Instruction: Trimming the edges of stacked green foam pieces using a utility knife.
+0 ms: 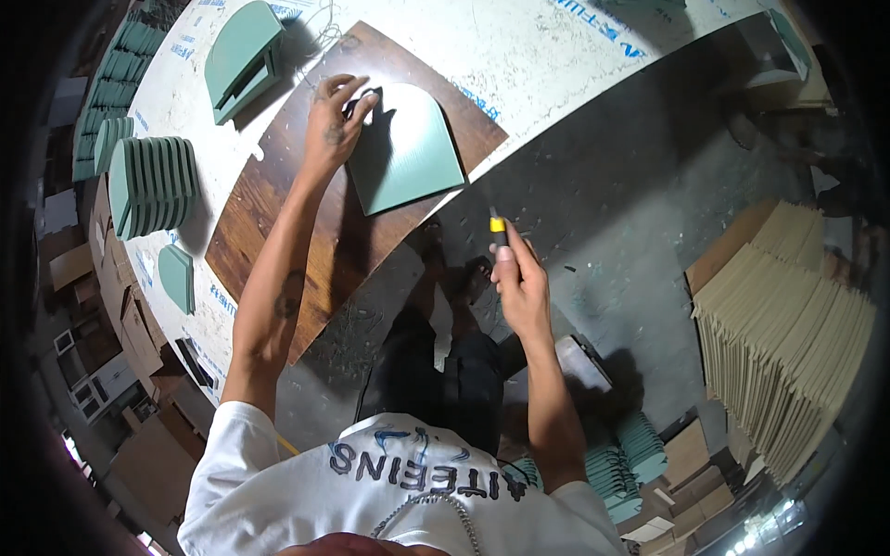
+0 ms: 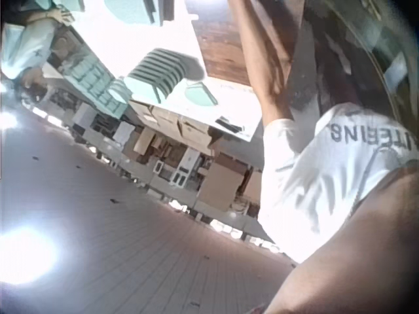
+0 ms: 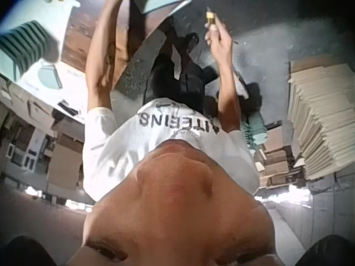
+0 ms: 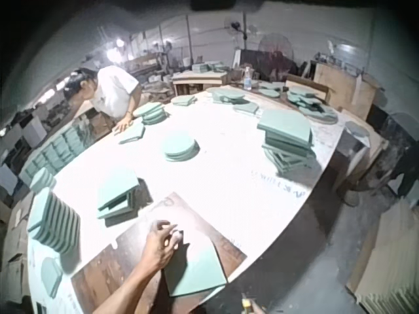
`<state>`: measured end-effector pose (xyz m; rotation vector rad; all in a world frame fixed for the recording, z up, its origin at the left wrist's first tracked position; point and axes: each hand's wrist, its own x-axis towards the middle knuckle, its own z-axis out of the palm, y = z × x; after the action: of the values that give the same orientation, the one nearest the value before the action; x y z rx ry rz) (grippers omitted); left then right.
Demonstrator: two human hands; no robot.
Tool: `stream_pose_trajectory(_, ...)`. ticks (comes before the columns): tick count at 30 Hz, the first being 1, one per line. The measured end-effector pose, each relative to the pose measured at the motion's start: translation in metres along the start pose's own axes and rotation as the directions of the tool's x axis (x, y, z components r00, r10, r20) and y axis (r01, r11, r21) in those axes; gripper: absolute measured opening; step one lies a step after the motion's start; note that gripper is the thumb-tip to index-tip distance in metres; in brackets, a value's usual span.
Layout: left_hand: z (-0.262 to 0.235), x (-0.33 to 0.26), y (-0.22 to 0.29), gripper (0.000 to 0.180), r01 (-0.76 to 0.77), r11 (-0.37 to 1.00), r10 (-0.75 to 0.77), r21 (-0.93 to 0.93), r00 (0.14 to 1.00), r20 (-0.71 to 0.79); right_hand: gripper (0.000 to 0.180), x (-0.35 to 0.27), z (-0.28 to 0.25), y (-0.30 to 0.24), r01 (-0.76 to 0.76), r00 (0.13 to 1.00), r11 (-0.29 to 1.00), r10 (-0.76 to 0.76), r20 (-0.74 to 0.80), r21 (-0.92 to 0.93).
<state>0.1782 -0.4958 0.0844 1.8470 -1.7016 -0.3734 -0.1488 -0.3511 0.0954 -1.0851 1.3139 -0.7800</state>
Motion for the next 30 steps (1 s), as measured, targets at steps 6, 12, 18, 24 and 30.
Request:
stream_pose_trajectory(6, 0.057, -0.042, 0.035, 0.069, 0.193, 0.964, -0.194, 0.185, 0.981, -0.013, 0.043, 0.02, -0.002, 0.005, 0.429, 0.872, 0.694, -0.484, 0.065, -0.578)
stream_pose_trajectory(12, 0.066, -0.048, 0.047, 0.053, 0.135, 0.944, -0.058, 0.302, 0.966, -0.251, 0.04, 0.033, -0.017, 0.003, 0.481, 0.766, 0.4, -0.624, 0.153, -0.78)
stream_pose_trajectory(18, 0.079, -0.049, 0.043, 0.047, 0.161, 0.854, -0.018, 0.495, 0.96, -0.281, 0.04, 0.046, -0.034, 0.006, 0.46, 0.767, 0.301, -0.609, 0.203, -0.836)
stream_pose_trajectory(24, 0.075, -0.052, 0.044, 0.048, 0.152, 0.87, -0.03, 0.47, 0.966, -0.258, 0.041, 0.061, -0.042, 0.003, 0.547, 0.712, 0.26, -0.644, 0.279, -0.796)
stream_pose_trajectory(30, 0.071, -0.055, 0.04, 0.048, 0.126, 0.85, -0.006, 0.512, 0.973, -0.23, 0.04, 0.075, -0.035, -0.011, 0.551, 0.75, 0.294, -0.585, 0.31, -0.781)
